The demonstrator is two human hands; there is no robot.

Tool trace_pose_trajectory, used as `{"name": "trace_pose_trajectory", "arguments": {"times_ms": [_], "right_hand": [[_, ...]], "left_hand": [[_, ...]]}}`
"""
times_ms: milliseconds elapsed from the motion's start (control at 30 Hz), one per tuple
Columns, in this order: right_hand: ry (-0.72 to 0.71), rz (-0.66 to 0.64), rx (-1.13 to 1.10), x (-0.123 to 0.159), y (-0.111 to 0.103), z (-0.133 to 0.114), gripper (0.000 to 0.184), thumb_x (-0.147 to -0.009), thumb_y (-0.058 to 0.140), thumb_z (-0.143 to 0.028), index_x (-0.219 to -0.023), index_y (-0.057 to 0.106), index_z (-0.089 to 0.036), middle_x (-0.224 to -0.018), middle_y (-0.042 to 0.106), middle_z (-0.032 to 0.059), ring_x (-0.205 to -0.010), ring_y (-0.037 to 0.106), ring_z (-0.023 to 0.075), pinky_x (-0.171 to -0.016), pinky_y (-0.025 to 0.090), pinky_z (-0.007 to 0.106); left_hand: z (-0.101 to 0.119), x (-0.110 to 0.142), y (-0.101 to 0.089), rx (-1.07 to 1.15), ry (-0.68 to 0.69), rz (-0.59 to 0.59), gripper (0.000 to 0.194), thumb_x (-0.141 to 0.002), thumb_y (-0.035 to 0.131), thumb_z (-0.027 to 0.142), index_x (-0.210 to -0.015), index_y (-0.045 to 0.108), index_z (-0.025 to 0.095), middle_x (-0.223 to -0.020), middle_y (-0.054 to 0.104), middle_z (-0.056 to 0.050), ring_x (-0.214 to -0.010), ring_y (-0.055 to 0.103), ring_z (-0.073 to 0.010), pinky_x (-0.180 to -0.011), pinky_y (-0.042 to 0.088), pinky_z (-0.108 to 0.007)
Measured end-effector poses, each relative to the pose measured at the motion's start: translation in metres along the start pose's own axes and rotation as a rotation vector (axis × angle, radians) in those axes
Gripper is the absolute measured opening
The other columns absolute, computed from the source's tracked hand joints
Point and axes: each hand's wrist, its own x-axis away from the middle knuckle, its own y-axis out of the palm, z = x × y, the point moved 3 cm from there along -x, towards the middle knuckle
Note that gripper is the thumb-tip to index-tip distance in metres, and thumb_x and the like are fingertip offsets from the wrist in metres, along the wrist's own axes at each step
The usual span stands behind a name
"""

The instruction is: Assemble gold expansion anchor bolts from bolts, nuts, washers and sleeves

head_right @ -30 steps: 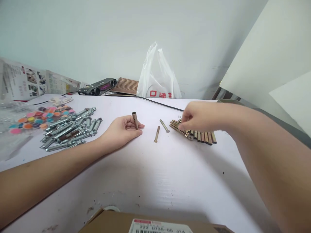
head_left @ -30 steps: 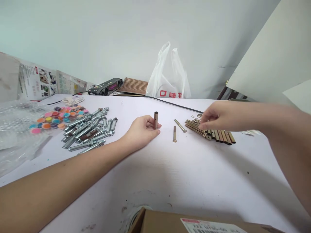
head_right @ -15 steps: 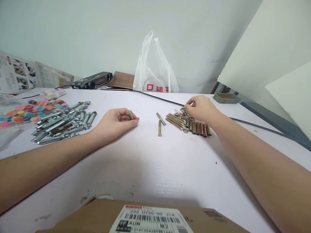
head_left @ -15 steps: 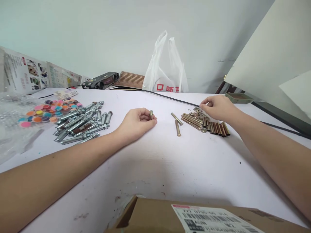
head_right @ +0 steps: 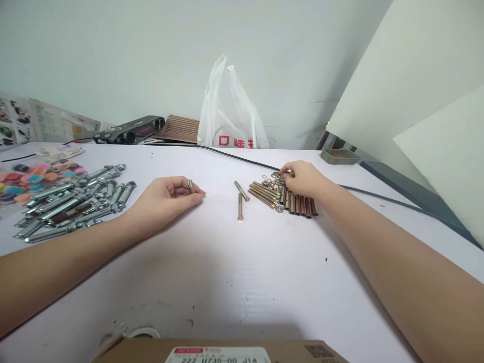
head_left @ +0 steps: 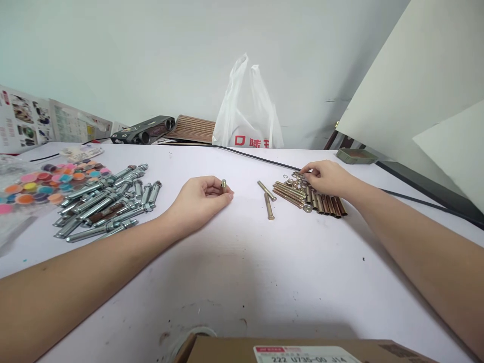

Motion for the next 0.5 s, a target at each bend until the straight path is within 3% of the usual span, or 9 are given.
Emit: {"name": "trace_pose_trajectory", "arguments": {"times_ms": [233, 500], "right_hand": [[0.011, -0.058, -0.119, 0.0, 0.002, 0.013, 0.018, -0.08, 0.059, -0.033, -0.091, 0.068, -0.022, -0.075, 0.069, 0.0017, -0.053, 0.055, 0.0119, -0.05, 0.041, 0.026], [0.042, 0.011, -0.236, -0.004, -0.004, 0.013, 0.02, -0.079, 0.064, -0.04, -0.08, 0.069, -0.02, -0.078, 0.071, 0.0041, -0.067, 0.061, 0.017, -0.056, 0.046, 0.027]], "left_hand": [[-0.002, -0.001, 0.0, 0.001, 0.012, -0.024, 0.027, -0.073, 0.073, 0.037, -0.083, 0.066, 0.014, -0.087, 0.072, -0.007, -0.081, 0.065, -0.0166, -0.075, 0.049, -0.027], [-0.002, -0.001, 0.0, 0.023, 0.007, -0.023, 0.025, -0.071, 0.074, 0.036, -0.081, 0.066, 0.015, -0.083, 0.07, -0.006, -0.077, 0.064, -0.016, -0.071, 0.048, -0.026]]}}
